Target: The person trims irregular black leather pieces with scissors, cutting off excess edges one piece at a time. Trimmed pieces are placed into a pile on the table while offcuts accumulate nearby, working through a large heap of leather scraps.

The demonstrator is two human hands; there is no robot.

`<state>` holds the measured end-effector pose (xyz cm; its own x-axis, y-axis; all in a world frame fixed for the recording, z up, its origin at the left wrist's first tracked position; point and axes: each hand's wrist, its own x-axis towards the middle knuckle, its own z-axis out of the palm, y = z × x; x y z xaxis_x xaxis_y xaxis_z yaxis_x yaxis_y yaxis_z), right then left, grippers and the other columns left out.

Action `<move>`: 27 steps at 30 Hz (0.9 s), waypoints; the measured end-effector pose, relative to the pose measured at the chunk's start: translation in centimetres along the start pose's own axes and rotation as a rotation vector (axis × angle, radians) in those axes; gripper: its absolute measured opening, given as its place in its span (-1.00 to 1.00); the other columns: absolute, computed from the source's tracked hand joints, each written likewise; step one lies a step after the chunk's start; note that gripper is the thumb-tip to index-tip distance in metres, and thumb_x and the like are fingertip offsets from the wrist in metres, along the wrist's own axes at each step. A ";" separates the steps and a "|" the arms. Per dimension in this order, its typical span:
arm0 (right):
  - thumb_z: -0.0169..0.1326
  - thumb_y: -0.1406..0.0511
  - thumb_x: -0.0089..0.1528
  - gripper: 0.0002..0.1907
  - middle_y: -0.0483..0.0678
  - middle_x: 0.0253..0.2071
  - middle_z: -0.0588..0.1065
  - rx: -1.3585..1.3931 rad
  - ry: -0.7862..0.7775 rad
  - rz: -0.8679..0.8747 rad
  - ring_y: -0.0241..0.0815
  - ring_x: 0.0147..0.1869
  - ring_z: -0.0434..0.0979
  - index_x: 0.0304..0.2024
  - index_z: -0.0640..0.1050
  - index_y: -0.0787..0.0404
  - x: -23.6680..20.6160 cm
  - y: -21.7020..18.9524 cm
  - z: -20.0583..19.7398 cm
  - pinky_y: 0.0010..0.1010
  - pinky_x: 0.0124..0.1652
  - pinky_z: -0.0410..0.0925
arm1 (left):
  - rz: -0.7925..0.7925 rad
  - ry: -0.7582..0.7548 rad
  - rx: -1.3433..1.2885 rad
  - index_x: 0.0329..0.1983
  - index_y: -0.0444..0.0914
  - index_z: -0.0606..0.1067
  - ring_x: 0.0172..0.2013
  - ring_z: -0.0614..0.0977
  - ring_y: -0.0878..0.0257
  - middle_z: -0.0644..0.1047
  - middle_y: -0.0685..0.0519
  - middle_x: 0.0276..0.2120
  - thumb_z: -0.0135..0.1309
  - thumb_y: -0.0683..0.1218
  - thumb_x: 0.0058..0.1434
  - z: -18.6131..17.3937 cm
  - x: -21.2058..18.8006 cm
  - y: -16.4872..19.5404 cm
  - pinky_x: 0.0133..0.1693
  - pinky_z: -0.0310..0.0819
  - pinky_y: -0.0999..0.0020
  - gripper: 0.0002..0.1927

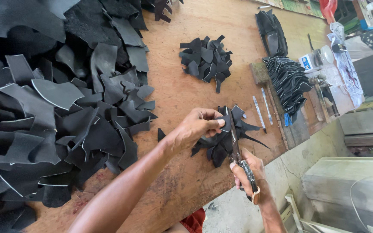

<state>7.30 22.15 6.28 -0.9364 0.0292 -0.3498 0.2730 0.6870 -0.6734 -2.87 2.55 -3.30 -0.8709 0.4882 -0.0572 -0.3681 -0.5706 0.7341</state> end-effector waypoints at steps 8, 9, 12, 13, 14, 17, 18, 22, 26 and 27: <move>0.06 0.33 0.16 -0.75 -0.12 -0.63 0.38 0.083 -0.069 -0.076 -0.32 -0.63 0.41 -0.13 0.50 0.31 -0.1 -0.3 0.8 -0.43 -0.60 0.39 | 0.140 0.056 0.057 -0.23 -0.33 0.49 -0.40 0.67 0.27 0.57 0.06 -0.37 0.16 -0.17 0.30 0.7 -0.2 0.8 -0.40 0.61 0.40 -0.88; 0.06 0.33 0.15 -0.71 -0.12 -0.63 0.38 0.085 -0.072 -0.088 -0.32 -0.62 0.40 -0.09 0.51 0.30 0.1 -0.5 0.8 -0.42 -0.59 0.40 | 0.146 0.046 0.062 -0.21 -0.34 0.49 -0.40 0.67 0.27 0.57 0.04 -0.36 0.15 -0.17 0.31 0.7 -0.3 0.9 -0.39 0.61 0.40 -0.88; 0.07 0.28 0.14 -0.64 -0.12 -0.55 0.42 0.089 -0.089 -0.187 -0.32 -0.53 0.45 -0.05 0.50 0.33 0.5 -1.0 0.6 -0.44 -0.50 0.39 | 0.152 0.021 0.065 -0.17 -0.35 0.50 -0.39 0.67 0.26 0.57 0.00 -0.32 0.10 -0.16 0.35 1.1 -0.6 1.3 -0.37 0.62 0.41 -0.88; 0.06 0.26 0.14 -0.63 -0.12 -0.53 0.42 0.108 -0.091 -0.206 -0.32 -0.52 0.44 -0.05 0.50 0.32 0.5 -1.2 0.6 -0.44 -0.49 0.40 | 0.153 0.017 0.060 -0.16 -0.34 0.50 -0.38 0.68 0.26 0.57 0.00 -0.30 0.07 -0.14 0.36 1.2 -0.7 1.5 -0.36 0.63 0.41 -0.87; 0.05 0.24 0.14 -0.62 -0.11 -0.52 0.42 0.126 -0.093 -0.228 -0.32 -0.50 0.44 -0.05 0.50 0.32 0.5 -1.4 0.5 -0.44 -0.48 0.40 | 0.156 0.013 0.055 -0.15 -0.34 0.50 -0.37 0.69 0.26 0.57 0.00 -0.28 0.03 -0.13 0.38 1.3 -0.8 1.7 -0.35 0.65 0.41 -0.85; 0.04 0.22 0.16 -0.62 -0.10 -0.49 0.42 0.147 -0.091 -0.224 -0.30 -0.47 0.45 -0.06 0.48 0.34 0.4 -1.8 0.5 -0.42 -0.46 0.41 | 0.131 -0.005 0.026 -0.09 -0.34 0.51 -0.36 0.70 0.24 0.59 -0.03 -0.28 -0.07 -0.06 0.44 1.3 -1.2 2.5 -0.34 0.65 0.41 -0.75; 0.04 0.22 0.16 -0.63 -0.09 -0.49 0.42 0.149 -0.086 -0.210 -0.29 -0.47 0.45 -0.07 0.48 0.35 0.3 -1.9 0.5 -0.41 -0.45 0.41 | 0.111 -0.014 -0.016 -0.09 -0.35 0.50 -0.36 0.70 0.23 0.59 -0.02 -0.28 -0.08 -0.05 0.44 1.3 -1.3 2.7 -0.34 0.64 0.41 -0.74; 0.03 0.24 0.12 -0.60 -0.11 -0.49 0.40 0.166 -0.074 -0.194 -0.29 -0.49 0.43 -0.03 0.49 0.30 0.2 -2.0 0.5 -0.41 -0.47 0.39 | 0.072 -0.035 -0.105 -0.10 -0.33 0.45 -0.35 0.70 0.21 0.55 0.04 -0.26 -0.04 -0.08 0.40 1.2 -1.3 2.9 -0.34 0.62 0.40 -0.80; 0.05 0.24 0.12 -0.65 -0.06 -0.54 0.42 0.057 -0.049 -0.139 -0.26 -0.52 0.45 -0.11 0.51 0.30 0.2 -1.6 0.4 -0.40 -0.48 0.40 | 0.159 -0.034 0.025 -0.13 -0.32 0.43 -0.34 0.70 0.26 0.57 0.01 -0.30 0.12 -0.19 0.32 1.3 -1.0 2.3 -0.35 0.61 0.41 -0.86; 0.06 0.23 0.11 -0.67 -0.05 -0.56 0.43 0.022 -0.042 -0.115 -0.25 -0.53 0.46 -0.13 0.51 0.30 0.3 -1.4 0.3 -0.40 -0.48 0.39 | 0.151 -0.026 0.009 -0.13 -0.32 0.44 -0.35 0.69 0.27 0.57 0.03 -0.30 0.12 -0.19 0.32 1.3 -1.0 2.1 -0.35 0.60 0.42 -0.86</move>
<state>6.73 20.94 6.97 -0.9519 -0.0792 -0.2960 0.1698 0.6678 -0.7247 -2.33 1.68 -0.82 -0.9072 0.4144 0.0719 -0.2305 -0.6328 0.7393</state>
